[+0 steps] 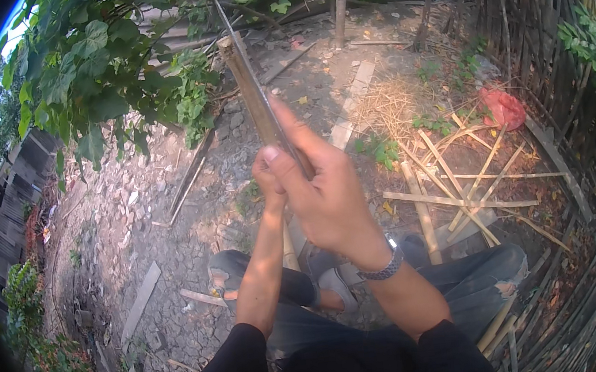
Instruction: The person sits on the ground and uses a machete to split a long bamboo pole into thin strips. They repeatedly position the bamboo, strike it with the machete, and pull the split sections apart. Later, they use a wooden mallet to drive the machete through a shorter bamboo segment to split it further.
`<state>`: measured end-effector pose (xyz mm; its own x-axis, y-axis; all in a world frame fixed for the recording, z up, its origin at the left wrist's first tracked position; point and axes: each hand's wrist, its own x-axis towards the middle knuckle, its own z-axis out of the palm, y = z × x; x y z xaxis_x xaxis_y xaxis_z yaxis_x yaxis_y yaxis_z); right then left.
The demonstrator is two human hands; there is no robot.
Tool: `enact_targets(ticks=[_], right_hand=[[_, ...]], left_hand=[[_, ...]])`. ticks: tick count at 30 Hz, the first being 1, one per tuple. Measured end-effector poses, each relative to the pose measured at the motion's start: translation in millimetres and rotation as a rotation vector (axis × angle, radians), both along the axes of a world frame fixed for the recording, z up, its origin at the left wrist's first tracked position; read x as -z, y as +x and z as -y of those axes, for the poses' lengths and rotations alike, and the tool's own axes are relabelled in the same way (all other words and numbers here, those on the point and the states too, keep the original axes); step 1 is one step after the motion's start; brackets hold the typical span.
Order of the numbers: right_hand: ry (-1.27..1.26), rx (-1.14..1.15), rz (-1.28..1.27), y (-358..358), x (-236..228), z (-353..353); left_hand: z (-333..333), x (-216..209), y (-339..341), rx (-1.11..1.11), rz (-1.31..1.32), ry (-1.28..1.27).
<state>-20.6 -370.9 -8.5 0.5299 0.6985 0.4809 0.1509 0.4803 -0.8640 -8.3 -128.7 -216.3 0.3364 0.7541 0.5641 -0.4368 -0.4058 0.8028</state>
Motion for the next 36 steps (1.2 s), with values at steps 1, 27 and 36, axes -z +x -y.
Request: enact_targets(ticks=[1, 27, 36], right_hand=[[-0.002, -0.007, -0.01, -0.2, -0.7, 1.0], [-0.437, -0.34, -0.133, 82.3, -47.5, -26.6], [-0.445, 0.094, 0.296, 86.4, -57.9, 7.8]], left_hand=[[-0.4, 0.5, 0.2, 0.002, 0.008, 0.011], [-18.7, -69.4, -27.1, -0.372, -0.548, 0.245], [-14.2, -138.6, -58.0, -0.07, -0.253, 0.29]])
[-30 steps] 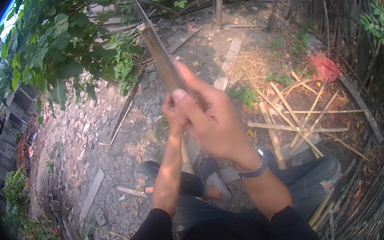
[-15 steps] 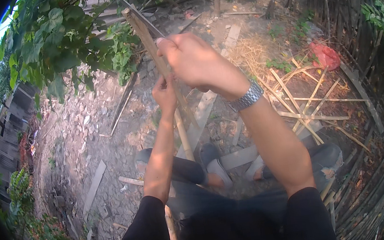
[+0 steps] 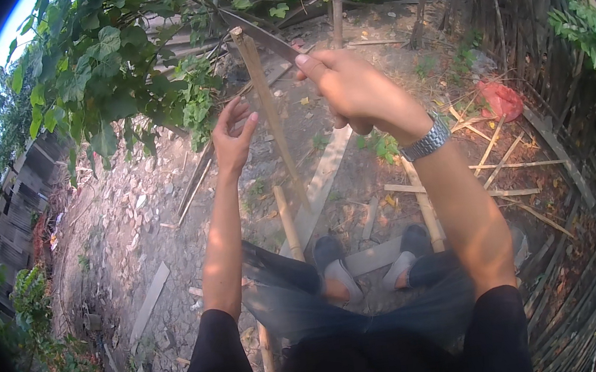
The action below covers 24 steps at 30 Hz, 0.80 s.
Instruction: The person sits on the ground and uses a machete to split a long bamboo pole into thin strips. They repeatedly position the bamboo, strike it with the machete, and pull the split sections apart. Later, they use a wooden mallet to drive the machete through a shorter bamboo segment to split it further.
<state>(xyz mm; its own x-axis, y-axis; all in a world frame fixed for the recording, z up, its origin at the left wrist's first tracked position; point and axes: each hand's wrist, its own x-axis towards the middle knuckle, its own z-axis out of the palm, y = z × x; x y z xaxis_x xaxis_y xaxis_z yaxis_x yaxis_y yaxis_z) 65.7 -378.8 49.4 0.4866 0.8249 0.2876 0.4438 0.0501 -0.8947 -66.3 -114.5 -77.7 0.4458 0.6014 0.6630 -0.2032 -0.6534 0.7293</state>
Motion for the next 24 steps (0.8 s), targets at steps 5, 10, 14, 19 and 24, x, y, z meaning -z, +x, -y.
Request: enact_targets(ticks=[5, 10, 14, 19, 24], right_hand=[[0.186, 0.176, 0.431, 2.8, -6.7, -10.9], [0.312, 0.201, 0.712, 5.5, -41.8, -8.9], [0.461, 0.261, 0.662, -4.1, -72.8, 15.6], [0.274, 0.427, 0.648, 41.8, 47.3, -57.1], [0.281, 0.123, 0.378, 35.1, 26.3, -40.4]], left_hand=[[-3.7, 65.3, 42.0, -0.165, -0.423, 0.208], [-16.2, 62.9, 55.6, -0.149, -0.211, 0.052], [3.3, 4.1, 54.6, -0.127, -0.199, 0.079], [-35.5, 122.3, 49.6, -0.257, -0.449, -0.053], [-35.1, 176.3, 29.7, -0.117, -0.414, -0.179]])
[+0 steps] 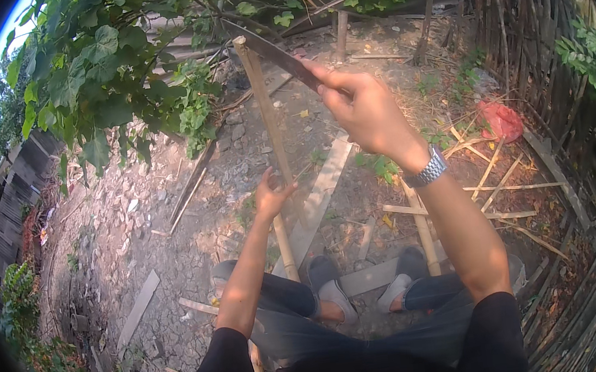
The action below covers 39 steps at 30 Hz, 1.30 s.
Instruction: The person sits on the ground and uses a machete to split a long bamboo pole into thin strips. They repeatedly position the bamboo, strike it with the machete, and pull the split sections apart. Later, they use a wooden mallet to drive the machete through a shorter bamboo segment to split it further.
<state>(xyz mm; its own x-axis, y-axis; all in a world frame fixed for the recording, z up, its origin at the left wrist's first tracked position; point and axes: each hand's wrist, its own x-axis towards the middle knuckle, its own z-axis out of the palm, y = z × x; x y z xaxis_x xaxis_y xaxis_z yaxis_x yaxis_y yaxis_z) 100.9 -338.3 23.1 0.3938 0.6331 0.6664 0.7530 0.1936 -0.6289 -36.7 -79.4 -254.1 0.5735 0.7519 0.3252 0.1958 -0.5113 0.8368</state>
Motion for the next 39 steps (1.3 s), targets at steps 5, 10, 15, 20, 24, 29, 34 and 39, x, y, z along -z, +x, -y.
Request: enact_targets(ticks=[5, 10, 15, 20, 24, 29, 34, 39], right_hand=[[-0.07, 0.035, 0.08, -34.1, -39.7, 9.0], [0.201, 0.091, 0.101, -43.6, -91.1, 54.8], [-0.027, 0.202, 0.314, -0.9, 29.7, -9.9], [-0.109, 0.105, 0.176, 13.9, 48.6, -22.6], [-0.182, 0.031, 0.246, -3.9, 43.9, -41.1], [-0.004, 0.153, -0.064, -20.4, 69.2, -60.6], [-0.378, -0.044, -0.325, -32.5, 74.5, -73.9], [-0.352, -0.232, -0.392, -46.9, 97.2, -95.3]], left_hand=[[-1.1, 1.5, 2.1, -0.07, -0.058, 0.137], [36.1, -117.2, 7.6, 0.001, -0.005, 0.135], [12.1, -54.2, 4.6, -0.007, -0.258, 0.07], [-28.5, 27.0, -21.5, -0.231, 0.269, -0.169], [-15.8, -33.9, -39.2, -0.296, 0.415, -0.117], [-4.6, -190.2, -32.1, -0.218, 0.712, 0.155], [-10.2, -310.6, -24.5, -0.069, 0.554, 0.534], [-19.7, -347.1, -23.3, -0.064, 0.206, 0.628]])
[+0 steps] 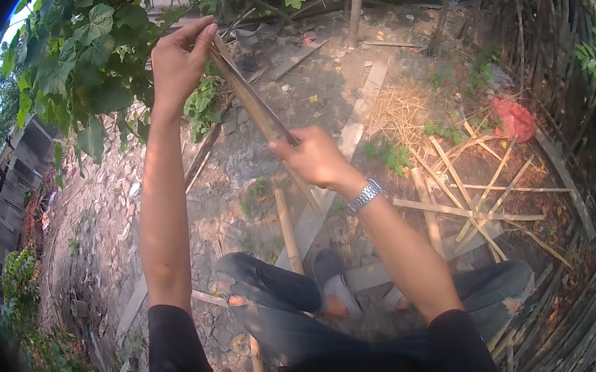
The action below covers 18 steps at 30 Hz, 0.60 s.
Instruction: The person sits on the ground and uses a machete to split a long bamboo pole into thin strips. They repeatedly position the bamboo, strike it with the machete, and pull the split sections apart. Later, they use a wooden mallet to drive the machete through a shorter bamboo segment to split it further.
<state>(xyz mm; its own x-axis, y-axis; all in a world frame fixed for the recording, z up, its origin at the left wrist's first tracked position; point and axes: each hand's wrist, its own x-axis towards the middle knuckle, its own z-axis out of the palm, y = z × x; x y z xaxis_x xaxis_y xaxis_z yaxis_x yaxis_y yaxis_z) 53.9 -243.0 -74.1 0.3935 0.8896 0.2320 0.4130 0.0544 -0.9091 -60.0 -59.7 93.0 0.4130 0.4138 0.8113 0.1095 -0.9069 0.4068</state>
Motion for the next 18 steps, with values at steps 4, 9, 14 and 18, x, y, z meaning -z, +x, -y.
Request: enact_targets(ticks=[4, 9, 14, 18], right_hand=[[-0.077, -0.173, -0.312, -2.6, 12.1, -1.5], [-0.024, -0.337, -0.573, -5.6, 30.1, -3.5], [0.102, -0.61, -0.785, -13.5, 61.0, -8.7], [0.286, -0.904, -1.205, -54.1, 80.1, -24.8]], left_hand=[[-4.1, 0.7, -12.2, -0.012, -0.039, 0.115], [-2.4, -2.3, -21.8, -0.055, -0.074, 0.294], [7.4, -3.7, -31.4, -0.124, -0.158, 0.492], [6.3, 4.8, -18.1, -0.063, -0.126, 0.49]])
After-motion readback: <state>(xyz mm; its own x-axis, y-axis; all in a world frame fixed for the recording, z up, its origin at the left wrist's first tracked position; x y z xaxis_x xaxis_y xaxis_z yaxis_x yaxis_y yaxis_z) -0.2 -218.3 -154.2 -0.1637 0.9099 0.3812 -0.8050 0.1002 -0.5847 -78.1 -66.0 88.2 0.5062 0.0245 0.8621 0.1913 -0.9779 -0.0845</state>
